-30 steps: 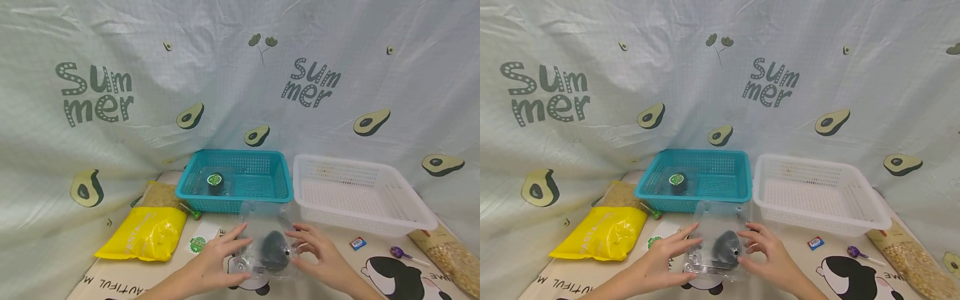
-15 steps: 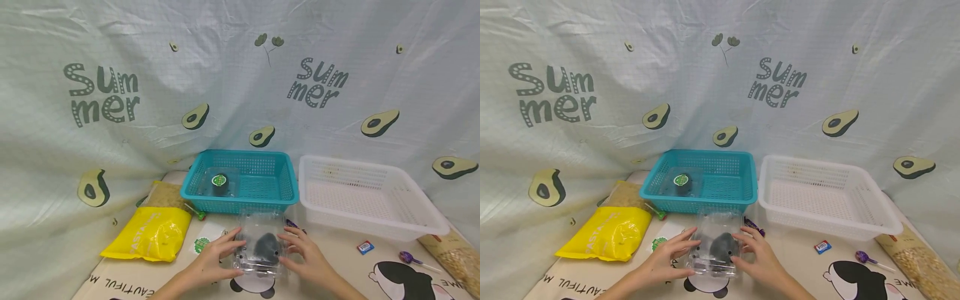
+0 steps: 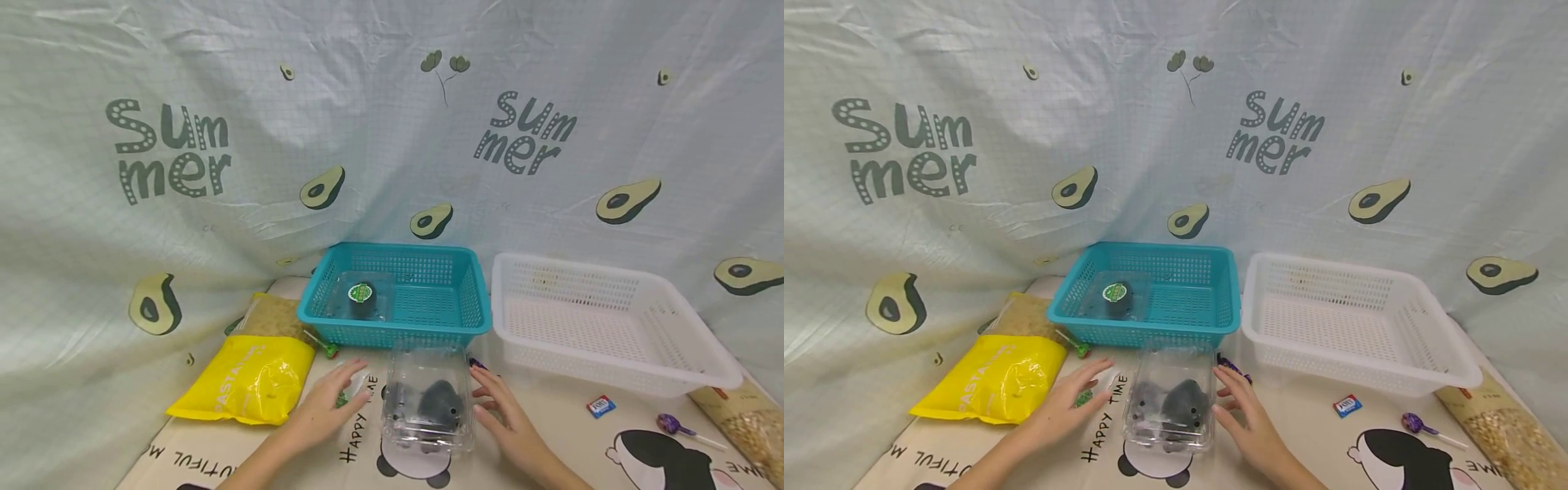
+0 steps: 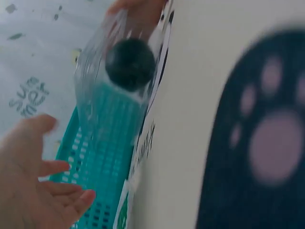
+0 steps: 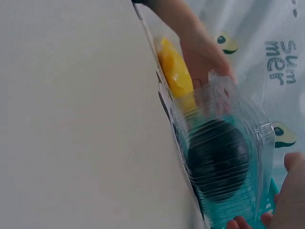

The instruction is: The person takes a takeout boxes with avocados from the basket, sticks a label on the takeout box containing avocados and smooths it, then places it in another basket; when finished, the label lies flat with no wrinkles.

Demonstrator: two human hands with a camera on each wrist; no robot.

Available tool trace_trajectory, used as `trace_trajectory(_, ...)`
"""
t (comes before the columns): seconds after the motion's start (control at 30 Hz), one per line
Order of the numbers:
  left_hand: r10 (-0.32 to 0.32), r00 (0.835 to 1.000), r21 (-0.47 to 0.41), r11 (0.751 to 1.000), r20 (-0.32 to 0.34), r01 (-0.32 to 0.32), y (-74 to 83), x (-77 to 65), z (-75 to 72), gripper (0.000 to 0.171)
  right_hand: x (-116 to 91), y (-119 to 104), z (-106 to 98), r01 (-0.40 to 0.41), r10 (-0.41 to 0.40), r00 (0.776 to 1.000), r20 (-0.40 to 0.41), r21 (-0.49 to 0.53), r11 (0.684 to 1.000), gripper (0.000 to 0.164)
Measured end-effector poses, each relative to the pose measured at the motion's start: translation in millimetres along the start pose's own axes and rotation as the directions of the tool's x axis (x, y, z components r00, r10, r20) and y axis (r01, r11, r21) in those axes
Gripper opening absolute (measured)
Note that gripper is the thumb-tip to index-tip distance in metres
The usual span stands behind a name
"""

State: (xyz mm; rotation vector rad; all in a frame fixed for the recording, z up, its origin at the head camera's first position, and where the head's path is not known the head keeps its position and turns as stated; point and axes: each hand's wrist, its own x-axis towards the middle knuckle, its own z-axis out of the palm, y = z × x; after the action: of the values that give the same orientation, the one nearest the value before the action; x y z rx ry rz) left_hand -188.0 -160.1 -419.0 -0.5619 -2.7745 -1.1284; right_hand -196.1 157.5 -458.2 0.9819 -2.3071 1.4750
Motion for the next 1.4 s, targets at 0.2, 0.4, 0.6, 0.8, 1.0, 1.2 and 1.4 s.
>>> trace_trajectory(0.2,-0.256,0.964,0.120,0.957,-0.077,0.264,-22.7,3.9,-5.3,0.062,-2,3,2,-0.064,0.066,0.996,-0.066,0.044,0.997,0.047)
trace_trajectory(0.4,-0.239,0.969,0.252,0.936,-0.062,0.247,-23.6,1.4,-1.4,0.077,-1,2,0,-0.069,0.072,0.996,-0.043,0.058,0.996,0.046)
trace_trajectory(0.6,-0.203,0.976,0.266,0.939,-0.078,0.217,-20.7,-0.9,-3.0,0.076,-2,4,-2,-0.063,0.065,0.997,-0.034,0.059,0.996,0.046)
trace_trajectory(0.8,-0.243,0.967,0.178,0.951,-0.070,0.252,-22.0,1.9,-4.0,0.078,-2,6,-1,-0.074,0.077,0.996,-0.042,0.072,0.995,0.045)
trace_trajectory(1.0,-0.233,0.971,0.126,0.963,-0.056,0.238,-8.9,4.3,-11.1,0.083,4,-5,-2,0.068,-0.075,0.986,-0.150,-0.046,0.997,0.046)
trace_trajectory(1.2,-0.162,0.985,0.089,0.982,-0.063,0.167,27.0,2.4,-24.9,0.071,24,-54,-9,0.282,-0.297,0.929,-0.222,-0.097,0.955,0.045)
trace_trajectory(1.4,0.035,0.999,0.090,0.995,-0.020,-0.033,63.2,10.0,-20.3,0.041,47,-75,-3,0.404,-0.423,0.884,-0.201,-0.129,0.906,0.036)
